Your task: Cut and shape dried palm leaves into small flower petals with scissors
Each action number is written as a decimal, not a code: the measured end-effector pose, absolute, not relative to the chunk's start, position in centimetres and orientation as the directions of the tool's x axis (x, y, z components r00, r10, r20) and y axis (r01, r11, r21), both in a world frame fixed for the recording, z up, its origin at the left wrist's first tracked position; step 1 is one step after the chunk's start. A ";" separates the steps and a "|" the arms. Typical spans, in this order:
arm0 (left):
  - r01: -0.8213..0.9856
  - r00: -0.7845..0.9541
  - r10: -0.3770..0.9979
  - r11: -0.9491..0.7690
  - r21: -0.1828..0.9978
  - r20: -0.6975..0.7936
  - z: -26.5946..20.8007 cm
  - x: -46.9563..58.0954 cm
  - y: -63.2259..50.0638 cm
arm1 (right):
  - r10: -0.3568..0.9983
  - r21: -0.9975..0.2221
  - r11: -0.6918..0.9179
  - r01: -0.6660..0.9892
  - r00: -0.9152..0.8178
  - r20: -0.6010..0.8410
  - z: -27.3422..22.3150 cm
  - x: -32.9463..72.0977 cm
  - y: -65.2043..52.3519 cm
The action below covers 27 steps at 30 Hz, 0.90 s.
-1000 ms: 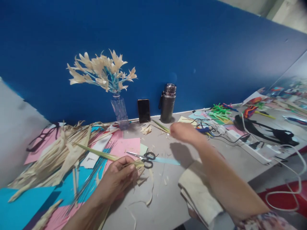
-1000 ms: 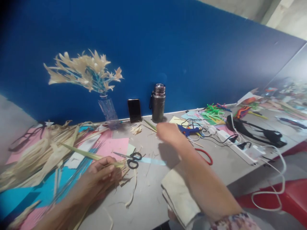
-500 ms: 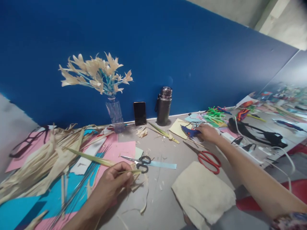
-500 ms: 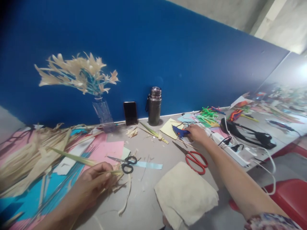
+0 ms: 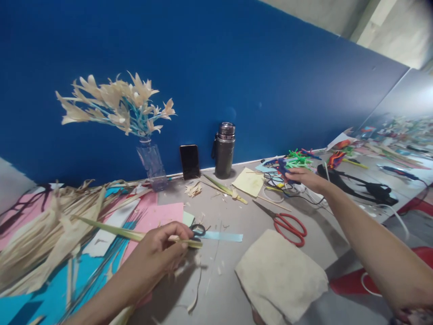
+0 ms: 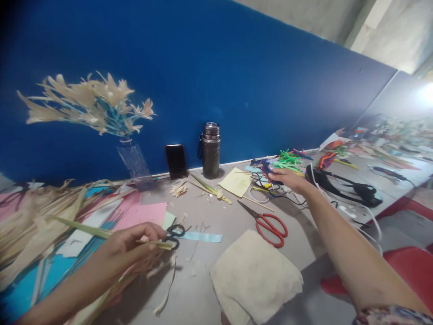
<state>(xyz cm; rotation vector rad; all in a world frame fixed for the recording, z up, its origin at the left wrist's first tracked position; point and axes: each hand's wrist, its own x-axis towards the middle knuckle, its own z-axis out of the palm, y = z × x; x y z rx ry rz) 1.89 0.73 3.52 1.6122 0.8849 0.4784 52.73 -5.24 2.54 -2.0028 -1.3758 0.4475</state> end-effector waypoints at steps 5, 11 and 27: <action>0.340 0.781 0.616 -0.554 0.760 0.100 4.5 9.3 3.4 | 0.963 -0.778 -0.187 0.600 0.269 -0.024 2.1 51.2 -3.7; 0.272 0.897 0.411 -0.805 0.527 0.164 2.4 19.9 7.5 | 0.980 -0.817 -0.177 0.549 0.172 -0.096 1.5 50.5 -1.4; 0.442 0.879 0.476 -0.798 0.410 -0.020 -1.3 25.2 10.5 | 0.977 -0.851 -0.203 0.484 0.153 -0.146 0.5 50.3 0.1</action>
